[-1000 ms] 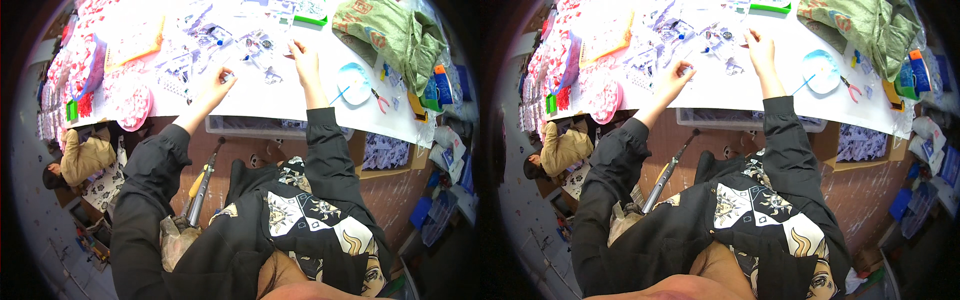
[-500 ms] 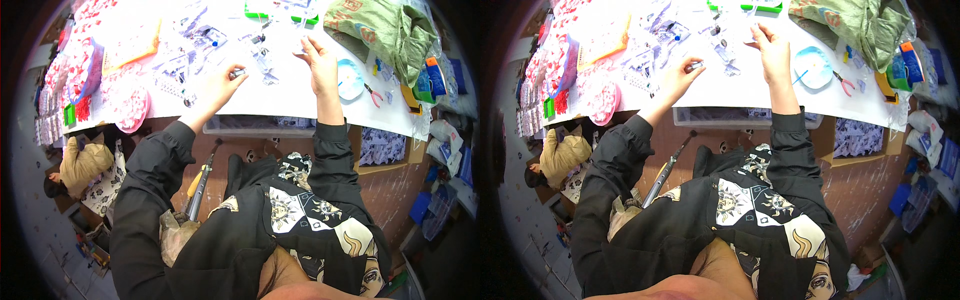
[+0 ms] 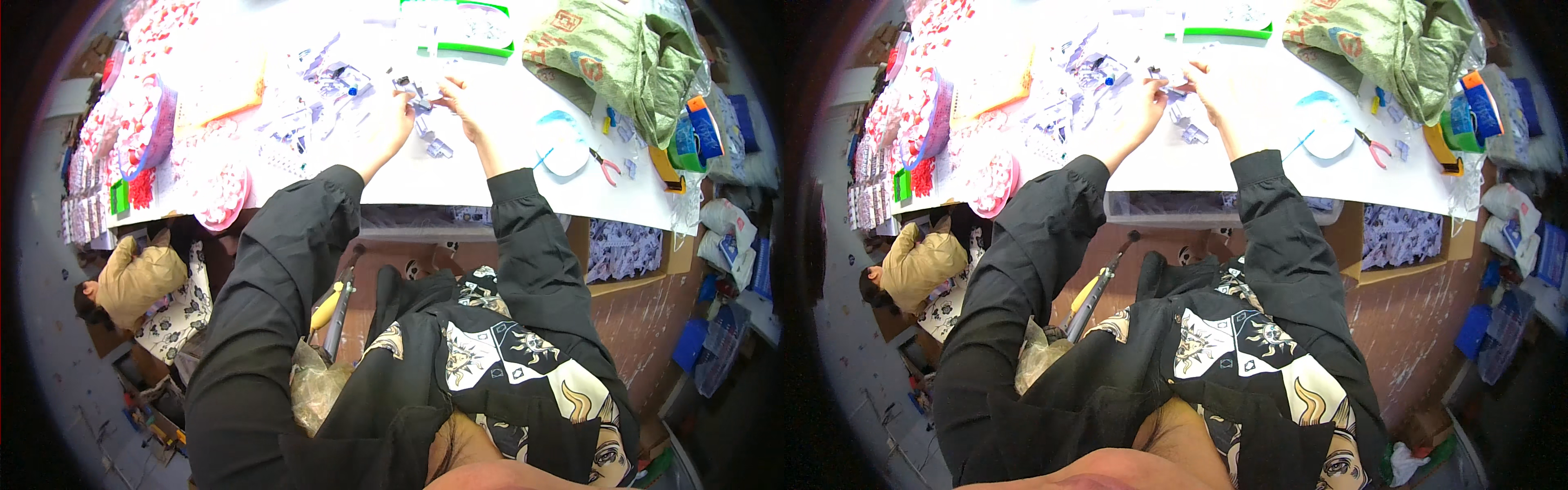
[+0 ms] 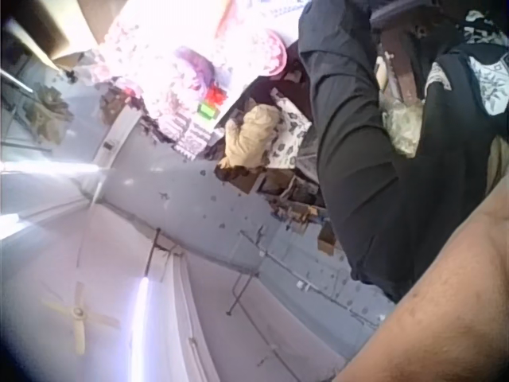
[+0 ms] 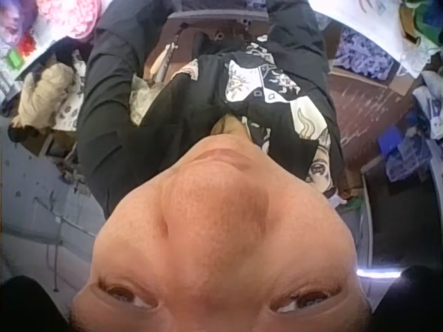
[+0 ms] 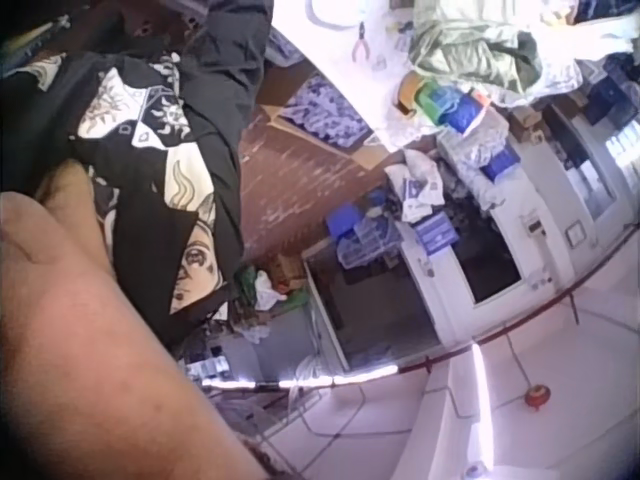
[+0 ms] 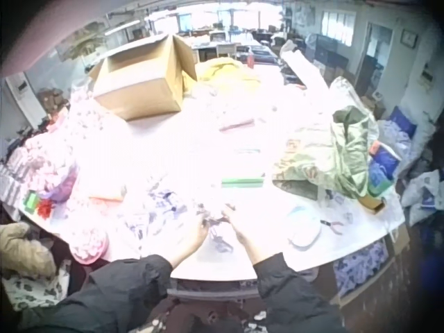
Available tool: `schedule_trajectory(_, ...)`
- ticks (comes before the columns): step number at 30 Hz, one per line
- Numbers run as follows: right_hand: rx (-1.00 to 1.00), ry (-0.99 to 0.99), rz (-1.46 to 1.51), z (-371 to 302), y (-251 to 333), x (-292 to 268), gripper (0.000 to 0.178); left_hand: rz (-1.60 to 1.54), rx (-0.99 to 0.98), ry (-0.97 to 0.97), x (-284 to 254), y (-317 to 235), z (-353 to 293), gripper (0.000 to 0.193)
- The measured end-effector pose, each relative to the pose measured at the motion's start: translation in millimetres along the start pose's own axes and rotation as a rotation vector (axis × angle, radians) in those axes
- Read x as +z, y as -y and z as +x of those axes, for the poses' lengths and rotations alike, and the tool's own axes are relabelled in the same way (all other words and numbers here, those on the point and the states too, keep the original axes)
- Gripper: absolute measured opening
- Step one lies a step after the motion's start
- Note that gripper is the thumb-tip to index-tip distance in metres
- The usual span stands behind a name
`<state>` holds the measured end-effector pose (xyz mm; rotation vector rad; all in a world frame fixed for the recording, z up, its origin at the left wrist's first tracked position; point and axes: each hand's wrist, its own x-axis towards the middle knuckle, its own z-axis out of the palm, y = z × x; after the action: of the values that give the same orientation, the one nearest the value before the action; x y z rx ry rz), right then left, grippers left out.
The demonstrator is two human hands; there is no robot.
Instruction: The person assembles small plastic parts and electronic components into larger units by hand, using glue and a brush to join them.
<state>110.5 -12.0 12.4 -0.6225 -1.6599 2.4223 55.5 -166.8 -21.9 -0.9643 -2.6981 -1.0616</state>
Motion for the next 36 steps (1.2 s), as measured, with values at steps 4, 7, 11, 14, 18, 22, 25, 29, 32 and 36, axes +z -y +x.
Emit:
schedule_trajectory(4, -0.134, -0.024, 0.009, -15, 47, 5, 0.041, -0.199, -0.429, 0.183, -33, -12, 10, 0.044)
schedule_trajectory(7, -0.182, 0.033, -0.05, -19, 66, 2, 0.046, -0.301, -0.464, -0.003, -40, -9, 25, 0.079)
schedule_trajectory(11, -0.215, 0.055, -0.047, -29, 79, -7, 0.048, -0.381, -0.331, -0.02, -45, -17, 41, 0.078)
schedule_trajectory(14, -0.197, 0.096, -0.015, -43, 90, -14, 0.042, -0.602, -0.364, 0.168, -42, -16, 43, 0.063)
schedule_trajectory(18, -0.161, 0.015, -0.007, -64, 94, -35, 0.035, -0.809, -0.322, 0.388, -35, -37, 31, 0.043)
schedule_trajectory(22, -0.117, -0.025, 0.039, -82, 81, -63, 0.044, -0.814, -0.256, 0.391, -13, -45, 6, 0.066)
schedule_trajectory(25, -0.043, -0.086, 0.04, -98, 73, -77, 0.042, -0.809, -0.257, 0.515, -2, -54, -3, 0.072)
schedule_trajectory(29, -0.021, -0.111, 0.053, -92, 55, -93, 0.041, -0.911, -0.38, 0.689, 12, -54, -15, 0.049)
schedule_trajectory(32, -0.036, -0.249, -0.058, -67, 40, -103, 0.037, -1.015, -0.465, 0.739, 23, -64, -26, 0.039)
schedule_trajectory(36, -0.127, -0.384, -0.402, -4, -9, -133, 0.03, -0.973, -0.573, 0.633, 41, -59, -32, 0.041)
